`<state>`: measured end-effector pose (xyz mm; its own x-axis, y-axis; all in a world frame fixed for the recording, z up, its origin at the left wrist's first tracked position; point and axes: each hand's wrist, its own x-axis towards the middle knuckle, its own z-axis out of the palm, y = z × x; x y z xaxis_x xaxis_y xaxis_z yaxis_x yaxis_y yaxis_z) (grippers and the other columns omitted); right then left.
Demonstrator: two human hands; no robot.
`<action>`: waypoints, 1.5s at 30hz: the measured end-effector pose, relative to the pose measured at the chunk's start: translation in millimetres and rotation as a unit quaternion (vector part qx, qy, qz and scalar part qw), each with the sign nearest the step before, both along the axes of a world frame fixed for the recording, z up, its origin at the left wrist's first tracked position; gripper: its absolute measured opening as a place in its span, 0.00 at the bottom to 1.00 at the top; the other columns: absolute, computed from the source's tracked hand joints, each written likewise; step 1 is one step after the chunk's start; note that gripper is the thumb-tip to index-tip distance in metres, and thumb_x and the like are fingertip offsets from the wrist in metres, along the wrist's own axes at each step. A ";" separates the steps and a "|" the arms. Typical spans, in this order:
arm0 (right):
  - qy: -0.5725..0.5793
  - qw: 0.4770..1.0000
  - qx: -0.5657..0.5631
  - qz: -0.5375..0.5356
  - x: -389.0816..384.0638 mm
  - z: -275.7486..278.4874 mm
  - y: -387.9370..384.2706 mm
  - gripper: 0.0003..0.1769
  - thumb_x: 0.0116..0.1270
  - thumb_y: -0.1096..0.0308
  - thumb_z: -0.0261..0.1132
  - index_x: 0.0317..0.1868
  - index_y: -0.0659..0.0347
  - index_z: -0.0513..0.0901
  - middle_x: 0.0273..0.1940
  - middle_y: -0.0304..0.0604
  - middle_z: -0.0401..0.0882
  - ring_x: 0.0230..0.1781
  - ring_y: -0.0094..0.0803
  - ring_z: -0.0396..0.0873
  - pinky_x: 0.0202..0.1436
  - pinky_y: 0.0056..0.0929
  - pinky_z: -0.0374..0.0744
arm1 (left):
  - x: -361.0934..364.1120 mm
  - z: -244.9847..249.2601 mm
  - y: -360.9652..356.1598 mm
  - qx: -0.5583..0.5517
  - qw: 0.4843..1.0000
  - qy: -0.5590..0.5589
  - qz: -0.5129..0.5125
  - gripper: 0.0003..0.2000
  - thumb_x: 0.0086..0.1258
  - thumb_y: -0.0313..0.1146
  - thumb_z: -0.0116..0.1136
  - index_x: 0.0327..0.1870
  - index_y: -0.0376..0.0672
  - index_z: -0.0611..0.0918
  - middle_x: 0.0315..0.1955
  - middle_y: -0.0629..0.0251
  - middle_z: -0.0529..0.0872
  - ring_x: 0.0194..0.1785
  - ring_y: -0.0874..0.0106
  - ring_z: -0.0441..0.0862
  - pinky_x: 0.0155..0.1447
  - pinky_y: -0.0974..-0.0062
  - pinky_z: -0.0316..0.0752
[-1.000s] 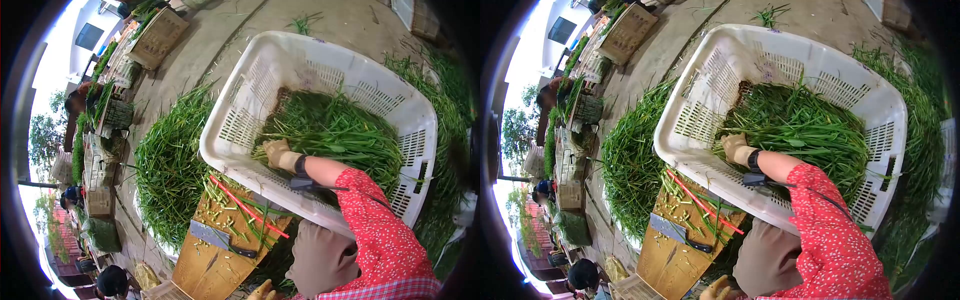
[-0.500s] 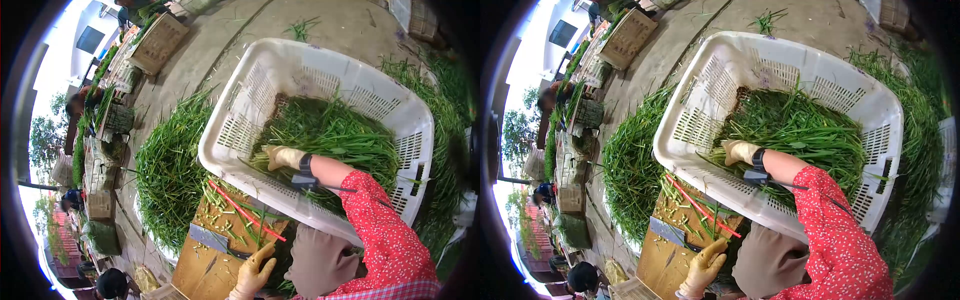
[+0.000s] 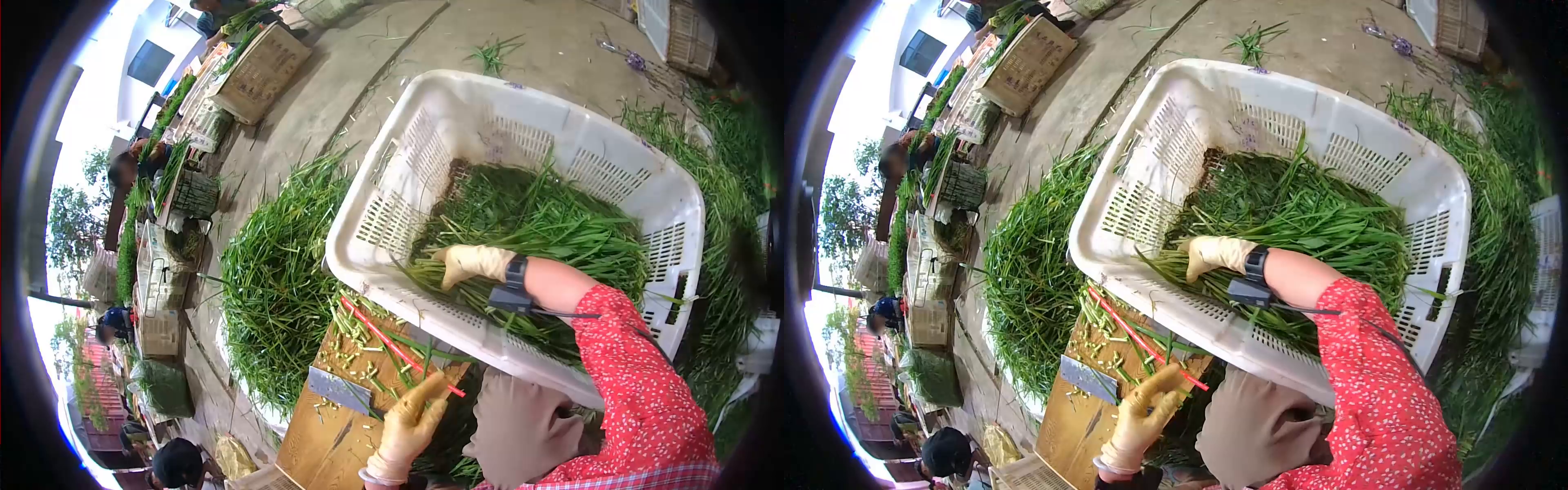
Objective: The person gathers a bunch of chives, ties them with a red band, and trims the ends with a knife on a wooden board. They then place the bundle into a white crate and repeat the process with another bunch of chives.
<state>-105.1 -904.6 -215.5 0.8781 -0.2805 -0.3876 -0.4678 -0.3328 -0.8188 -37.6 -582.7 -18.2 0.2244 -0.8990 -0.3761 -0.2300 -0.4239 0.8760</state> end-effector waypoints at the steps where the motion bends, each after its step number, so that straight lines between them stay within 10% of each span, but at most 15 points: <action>1: -0.053 0.998 -0.004 -0.017 -8.3 7.1 -0.5 0.35 0.48 0.60 0.78 0.58 0.65 0.81 0.47 0.53 0.87 0.47 0.39 0.85 0.51 0.34 0.81 | 5.4 -4.8 -5.8 -0.013 0.999 -0.025 -0.022 0.21 0.74 0.24 0.60 0.67 0.36 0.76 0.56 0.59 0.85 0.60 0.72 0.82 0.65 0.73 0.74; 7: -0.133 0.982 0.129 -0.037 -60.2 101.9 -1.2 0.35 0.55 0.70 0.76 0.65 0.65 0.75 0.56 0.42 0.84 0.56 0.26 0.78 0.64 0.29 0.76 | -12.8 11.1 -72.4 -0.132 0.978 0.117 0.110 0.25 0.80 0.28 0.50 0.77 0.40 0.63 0.70 0.59 0.71 0.74 0.69 0.66 0.76 0.69 0.60; 11: -0.214 0.956 0.195 -0.047 -84.7 109.7 -0.5 0.37 0.57 0.73 0.75 0.67 0.66 0.72 0.60 0.40 0.82 0.59 0.24 0.75 0.68 0.27 0.72 | -32.6 11.2 -96.6 -0.123 0.949 0.136 0.258 0.27 0.78 0.25 0.50 0.77 0.40 0.62 0.68 0.61 0.71 0.62 0.73 0.72 0.67 0.72 0.68; 14: -0.241 0.943 0.215 -0.075 -99.7 114.0 -2.3 0.37 0.58 0.78 0.74 0.68 0.65 0.71 0.60 0.37 0.81 0.59 0.24 0.76 0.68 0.28 0.73 | -37.9 14.3 -95.4 -0.190 0.968 -0.115 0.114 0.27 0.79 0.25 0.49 0.77 0.38 0.61 0.70 0.58 0.69 0.66 0.70 0.71 0.71 0.69 0.65; 18: -0.264 0.937 0.212 -0.086 -116.1 129.0 -5.0 0.32 0.59 0.74 0.75 0.64 0.64 0.75 0.56 0.37 0.83 0.55 0.21 0.77 0.64 0.28 0.76 | -48.0 15.7 -118.2 -0.164 0.955 0.118 0.216 0.28 0.82 0.33 0.46 0.79 0.37 0.55 0.76 0.54 0.59 0.78 0.64 0.59 0.80 0.65 0.52; 25: -0.308 0.946 0.081 -0.054 -131.1 138.8 20.4 0.32 0.57 0.71 0.76 0.63 0.64 0.76 0.52 0.40 0.84 0.53 0.25 0.79 0.61 0.30 0.77 | -50.6 -24.0 -159.0 -0.167 0.887 0.288 0.321 0.31 0.85 0.47 0.38 0.80 0.39 0.53 0.80 0.57 0.53 0.82 0.64 0.50 0.83 0.66 0.43; 30: -0.344 0.933 -0.085 -0.068 -124.2 143.7 43.4 0.36 0.51 0.69 0.79 0.62 0.62 0.75 0.49 0.49 0.85 0.51 0.47 0.84 0.57 0.38 0.81 | -46.8 -41.2 -171.4 -0.127 0.838 0.443 0.292 0.28 0.84 0.51 0.35 0.70 0.38 0.72 0.66 0.55 0.77 0.70 0.63 0.72 0.76 0.63 0.63; 37: -0.181 0.931 -0.317 -0.015 -146.5 180.9 54.1 0.48 0.50 0.58 0.76 0.69 0.70 0.66 0.61 0.58 0.75 0.61 0.51 0.77 0.65 0.42 0.76 | -43.3 -37.2 -168.5 -0.096 0.839 0.493 0.207 0.30 0.83 0.54 0.34 0.69 0.36 0.73 0.64 0.53 0.78 0.65 0.60 0.77 0.73 0.58 0.67; 45: -0.265 0.954 0.052 -0.126 -131.2 160.0 -48.4 0.38 0.72 0.45 0.64 0.71 0.65 0.70 0.64 0.52 0.78 0.67 0.42 0.75 0.70 0.38 0.73 | -45.7 -37.2 -169.2 -0.083 0.847 0.485 0.203 0.31 0.83 0.55 0.36 0.67 0.34 0.73 0.63 0.53 0.79 0.65 0.62 0.77 0.72 0.60 0.69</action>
<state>-236.3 -953.0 -55.6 0.8678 -0.4937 0.0557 -0.0329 -0.1689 -0.9851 -83.3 -751.9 -55.4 0.1866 -0.8803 -0.4361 0.7662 -0.1474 0.6254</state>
